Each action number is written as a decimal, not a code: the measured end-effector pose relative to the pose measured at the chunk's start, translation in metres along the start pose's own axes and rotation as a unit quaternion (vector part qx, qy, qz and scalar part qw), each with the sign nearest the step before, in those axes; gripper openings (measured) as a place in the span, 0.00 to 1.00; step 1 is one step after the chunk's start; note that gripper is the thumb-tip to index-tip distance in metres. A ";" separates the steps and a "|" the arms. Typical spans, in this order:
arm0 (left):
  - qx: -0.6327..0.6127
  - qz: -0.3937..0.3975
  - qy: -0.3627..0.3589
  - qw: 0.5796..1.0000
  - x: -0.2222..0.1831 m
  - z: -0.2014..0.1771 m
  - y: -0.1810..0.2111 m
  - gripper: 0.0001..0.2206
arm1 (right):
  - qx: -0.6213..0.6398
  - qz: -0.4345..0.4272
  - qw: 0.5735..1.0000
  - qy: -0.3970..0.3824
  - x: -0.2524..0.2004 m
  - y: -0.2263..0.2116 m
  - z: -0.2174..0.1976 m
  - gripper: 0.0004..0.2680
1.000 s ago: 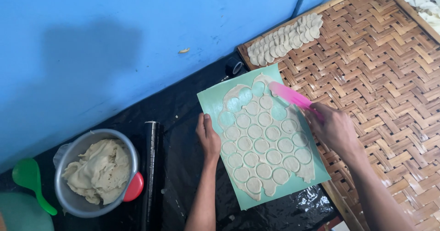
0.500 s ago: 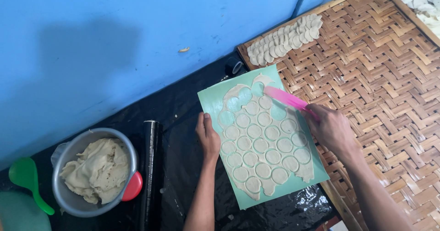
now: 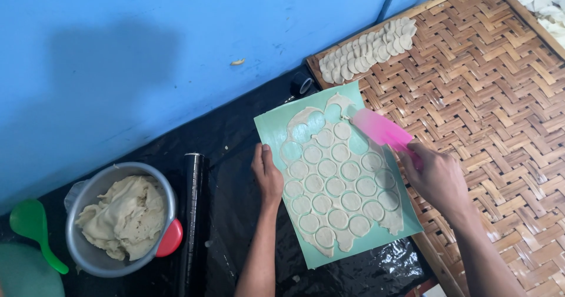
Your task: Rolling out dough and cutting small circular shapes using a circular mold.
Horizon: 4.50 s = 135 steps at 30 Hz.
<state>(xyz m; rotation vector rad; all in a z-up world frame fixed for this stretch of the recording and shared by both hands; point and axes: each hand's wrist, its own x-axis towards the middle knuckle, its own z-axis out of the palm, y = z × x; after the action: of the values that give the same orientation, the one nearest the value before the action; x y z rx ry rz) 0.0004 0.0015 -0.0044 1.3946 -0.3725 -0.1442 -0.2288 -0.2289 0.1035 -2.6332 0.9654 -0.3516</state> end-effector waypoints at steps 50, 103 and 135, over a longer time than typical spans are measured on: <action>-0.001 -0.006 -0.005 1.000 0.001 0.004 0.001 0.16 | 0.184 0.193 0.958 0.111 0.178 0.126 0.031 0.15; 0.124 0.024 0.072 0.989 0.027 -0.082 0.018 0.14 | -0.011 -0.117 0.992 -0.056 0.003 -0.104 0.057 0.12; 0.127 0.015 0.068 0.989 0.025 -0.081 0.016 0.14 | 0.353 0.061 0.892 -0.276 0.033 -0.069 0.080 0.14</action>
<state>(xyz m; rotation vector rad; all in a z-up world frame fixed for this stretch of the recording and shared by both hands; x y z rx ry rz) 0.0496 0.0722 0.0051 1.6387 -0.3043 0.0248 -0.1377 -0.1842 0.0595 -1.8310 0.6360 0.0818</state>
